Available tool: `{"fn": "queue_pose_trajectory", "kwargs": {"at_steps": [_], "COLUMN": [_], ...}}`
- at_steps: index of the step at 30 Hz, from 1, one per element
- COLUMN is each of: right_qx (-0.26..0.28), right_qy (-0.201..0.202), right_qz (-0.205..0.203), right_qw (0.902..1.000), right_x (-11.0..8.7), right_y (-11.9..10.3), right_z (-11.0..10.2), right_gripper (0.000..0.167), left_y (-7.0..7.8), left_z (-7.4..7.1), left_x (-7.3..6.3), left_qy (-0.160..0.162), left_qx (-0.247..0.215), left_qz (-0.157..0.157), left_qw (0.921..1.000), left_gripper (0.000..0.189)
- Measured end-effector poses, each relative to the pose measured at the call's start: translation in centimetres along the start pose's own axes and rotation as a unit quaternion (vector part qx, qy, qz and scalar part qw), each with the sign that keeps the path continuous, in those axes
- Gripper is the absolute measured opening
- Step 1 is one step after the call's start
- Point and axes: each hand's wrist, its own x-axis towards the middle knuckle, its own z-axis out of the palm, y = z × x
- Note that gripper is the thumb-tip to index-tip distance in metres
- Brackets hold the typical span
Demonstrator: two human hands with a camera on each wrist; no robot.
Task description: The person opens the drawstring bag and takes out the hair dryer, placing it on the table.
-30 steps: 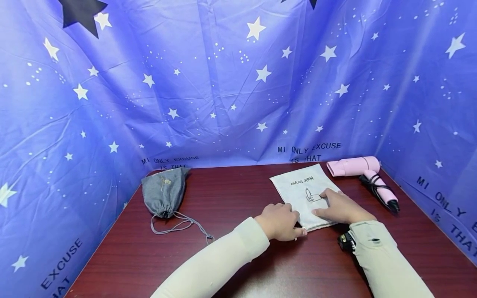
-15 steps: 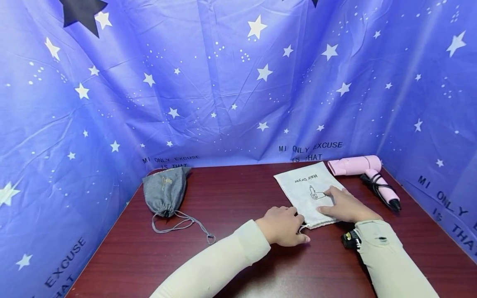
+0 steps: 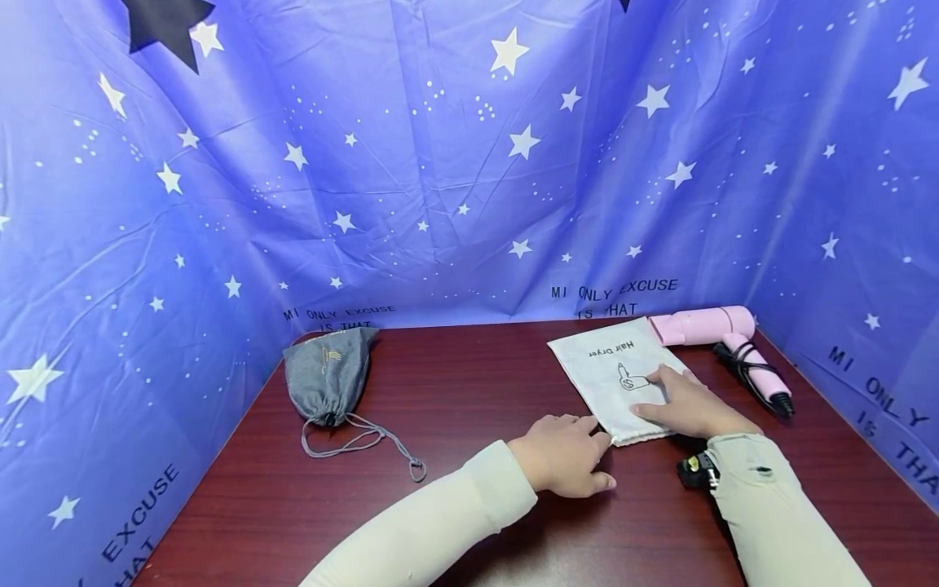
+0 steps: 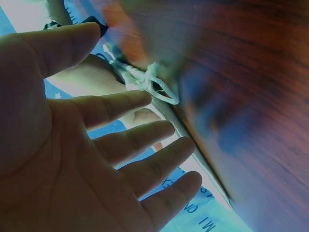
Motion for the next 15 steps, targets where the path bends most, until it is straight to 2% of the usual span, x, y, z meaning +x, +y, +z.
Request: {"fn": "queue_pose_trajectory", "kwargs": {"at_steps": [9,15], "right_qx": [-0.002,-0.011], "right_qy": [0.001,0.013], "right_qz": [0.001,-0.019], "right_qw": [1.0000,0.9997], "right_x": [0.07,0.04], "right_y": [0.45,0.10], "right_z": [-0.06,-0.16], "right_gripper": [0.074,0.070], "left_y": [0.49,0.62], "left_z": [0.32,0.48], "left_x": [-0.19,-0.42], "left_qy": [-0.006,-0.009], "left_qx": [-0.001,0.005], "left_qz": [0.002,0.005], "left_qw": [1.0000,0.9999], "left_gripper": [0.053,0.056]}}
